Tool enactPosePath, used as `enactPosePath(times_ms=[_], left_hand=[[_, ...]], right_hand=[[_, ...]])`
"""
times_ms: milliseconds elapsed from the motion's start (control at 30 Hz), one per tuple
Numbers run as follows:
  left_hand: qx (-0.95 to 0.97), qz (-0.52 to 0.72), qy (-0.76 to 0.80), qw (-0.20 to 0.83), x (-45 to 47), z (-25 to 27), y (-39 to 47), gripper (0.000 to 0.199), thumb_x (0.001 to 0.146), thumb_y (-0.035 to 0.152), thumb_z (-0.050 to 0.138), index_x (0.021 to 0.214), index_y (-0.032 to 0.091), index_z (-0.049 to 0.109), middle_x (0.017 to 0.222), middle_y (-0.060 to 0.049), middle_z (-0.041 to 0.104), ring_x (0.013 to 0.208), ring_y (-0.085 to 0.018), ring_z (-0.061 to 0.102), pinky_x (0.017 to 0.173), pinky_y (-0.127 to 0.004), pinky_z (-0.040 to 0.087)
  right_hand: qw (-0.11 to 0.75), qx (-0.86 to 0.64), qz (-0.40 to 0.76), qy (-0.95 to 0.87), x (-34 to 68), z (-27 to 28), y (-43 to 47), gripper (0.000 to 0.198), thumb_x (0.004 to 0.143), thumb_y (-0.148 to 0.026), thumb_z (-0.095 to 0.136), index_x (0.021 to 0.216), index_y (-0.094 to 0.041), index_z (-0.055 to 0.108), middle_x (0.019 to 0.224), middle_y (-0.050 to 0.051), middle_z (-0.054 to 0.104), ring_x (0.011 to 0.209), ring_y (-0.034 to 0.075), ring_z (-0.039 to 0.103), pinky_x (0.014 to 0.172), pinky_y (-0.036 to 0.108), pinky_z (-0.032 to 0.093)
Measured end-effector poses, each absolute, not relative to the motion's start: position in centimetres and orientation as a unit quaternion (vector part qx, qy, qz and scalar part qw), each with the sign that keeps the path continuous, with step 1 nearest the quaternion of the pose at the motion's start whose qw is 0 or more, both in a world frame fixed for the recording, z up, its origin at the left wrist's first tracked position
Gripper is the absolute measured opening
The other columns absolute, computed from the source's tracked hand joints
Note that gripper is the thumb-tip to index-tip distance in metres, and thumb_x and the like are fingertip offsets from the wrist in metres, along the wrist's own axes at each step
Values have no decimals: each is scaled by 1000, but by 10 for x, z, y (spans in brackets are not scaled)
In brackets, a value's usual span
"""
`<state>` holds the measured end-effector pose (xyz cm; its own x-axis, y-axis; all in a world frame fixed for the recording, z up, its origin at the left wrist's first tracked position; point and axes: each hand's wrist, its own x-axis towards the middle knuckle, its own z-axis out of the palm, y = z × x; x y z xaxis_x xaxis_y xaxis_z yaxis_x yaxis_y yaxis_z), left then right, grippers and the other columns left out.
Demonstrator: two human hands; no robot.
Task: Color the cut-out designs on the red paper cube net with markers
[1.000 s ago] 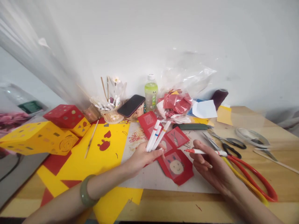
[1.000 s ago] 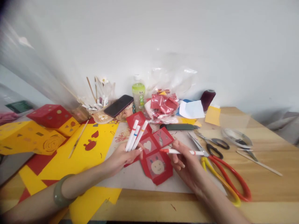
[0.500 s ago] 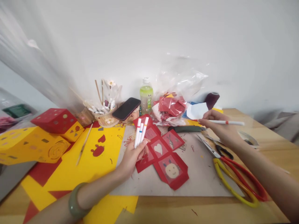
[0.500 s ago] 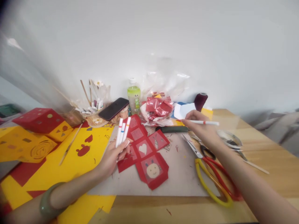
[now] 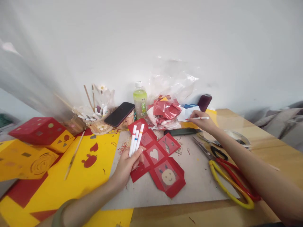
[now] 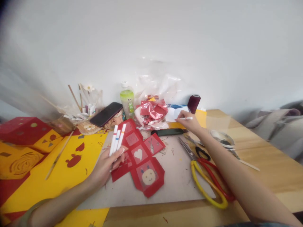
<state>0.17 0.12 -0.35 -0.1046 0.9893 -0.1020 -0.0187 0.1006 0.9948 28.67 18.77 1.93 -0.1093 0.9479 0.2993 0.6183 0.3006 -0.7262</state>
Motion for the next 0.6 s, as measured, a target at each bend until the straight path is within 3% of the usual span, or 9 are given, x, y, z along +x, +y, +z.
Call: enactPosePath(times_ms=[133,433,600], left_hand=[[446,496,551,501,1,-6,2,41,77,50,54,57,14,49,38,8,31,38,-5,26,41,-18,20],[453,492,548,502,0,-9,3,43,78,50,53,55,14,49,37,8,31,37,-5,27,41,-18,19],[447,492,546,509,1,-7,3,41,77,50,54,58,14,50,39,8,33,38,-5,27,41,-18,20]], right_hand=[[406,-567,211,-685,289,28,187,14,61,-20,56,51,-19,46,50,-4,47,49,11,43,44,23,29],[461,-567,186,-656,293,41,172,19,62,-18,53,50,-20,39,50,-5,39,50,10,35,43,23,24],[393,-539,245,-703,298,41,151,20,63,-21,57,49,-19,43,48,-5,42,49,10,40,44,23,29]])
